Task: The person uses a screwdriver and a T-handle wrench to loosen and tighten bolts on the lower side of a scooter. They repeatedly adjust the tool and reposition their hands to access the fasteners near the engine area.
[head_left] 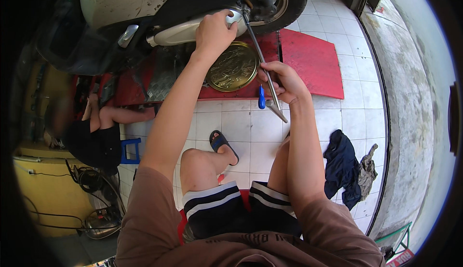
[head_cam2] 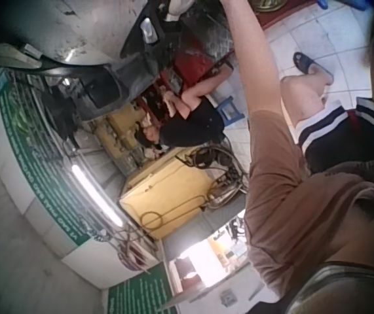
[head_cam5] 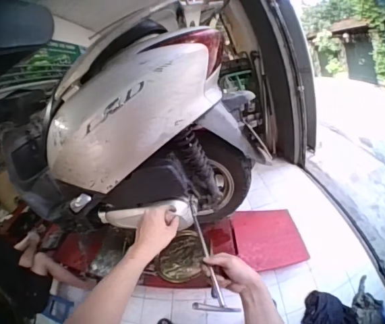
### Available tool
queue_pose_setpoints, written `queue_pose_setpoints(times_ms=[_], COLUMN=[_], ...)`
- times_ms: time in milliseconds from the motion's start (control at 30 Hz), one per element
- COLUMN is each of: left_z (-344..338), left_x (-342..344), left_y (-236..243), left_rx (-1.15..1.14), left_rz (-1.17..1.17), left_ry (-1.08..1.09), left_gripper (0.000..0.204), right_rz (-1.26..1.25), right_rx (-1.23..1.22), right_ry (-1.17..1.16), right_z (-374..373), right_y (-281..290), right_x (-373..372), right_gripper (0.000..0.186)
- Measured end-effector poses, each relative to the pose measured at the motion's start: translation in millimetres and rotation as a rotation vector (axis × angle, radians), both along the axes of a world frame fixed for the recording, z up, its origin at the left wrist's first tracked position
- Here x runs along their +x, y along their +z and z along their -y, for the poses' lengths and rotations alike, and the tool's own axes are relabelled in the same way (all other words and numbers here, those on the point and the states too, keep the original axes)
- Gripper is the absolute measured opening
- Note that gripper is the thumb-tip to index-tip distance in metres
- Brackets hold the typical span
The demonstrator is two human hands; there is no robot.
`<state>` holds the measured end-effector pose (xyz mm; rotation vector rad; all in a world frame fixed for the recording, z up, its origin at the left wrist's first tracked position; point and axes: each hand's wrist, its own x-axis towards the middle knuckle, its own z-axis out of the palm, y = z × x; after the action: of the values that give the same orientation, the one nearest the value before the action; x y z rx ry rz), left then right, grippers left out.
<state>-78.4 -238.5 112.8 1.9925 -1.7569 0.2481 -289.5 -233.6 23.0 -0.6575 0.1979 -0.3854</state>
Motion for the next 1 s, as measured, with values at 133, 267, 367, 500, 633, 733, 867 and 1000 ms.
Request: queue_pose_setpoints(times_ms=[133, 267, 367, 500, 633, 733, 867, 1000], left_z=[39, 57, 62, 64, 63, 63, 63, 65], left_x=[-10, -14, -17, -15, -9, -11, -8, -7], left_y=[-23, -36, -39, -45, -51, -52, -56, -62], left_rx=[-0.063, -0.059, -0.068, -0.113, -0.185, -0.234, -0.282, -0.324], left_rz=[0.192, 0.228, 0.244, 0.306, 0.312, 0.334, 0.348, 0.324], left_ry=[0.057, 0.117, 0.134, 0.154, 0.140, 0.116, 0.073, 0.081], left_gripper=[0.029, 0.026, 0.024, 0.025, 0.023, 0.021, 0.019, 0.018], right_rz=[-0.038, -0.138, -0.129, -0.116, -0.138, -0.124, -0.113, -0.095], right_rx=[-0.003, -0.037, 0.049, 0.090, 0.070, 0.068, 0.107, 0.098], right_ry=[-0.006, -0.137, -0.176, -0.208, -0.186, -0.173, -0.178, -0.195], right_z=[5, 10, 17, 19, 18, 19, 18, 21], right_y=[2, 7, 4, -1, 1, 1, -1, -6], right_x=[-18, -40, -50, -50, -47, -47, -46, -48], right_gripper=[0.035, 0.036, 0.035, 0.035, 0.034, 0.034, 0.032, 0.031])
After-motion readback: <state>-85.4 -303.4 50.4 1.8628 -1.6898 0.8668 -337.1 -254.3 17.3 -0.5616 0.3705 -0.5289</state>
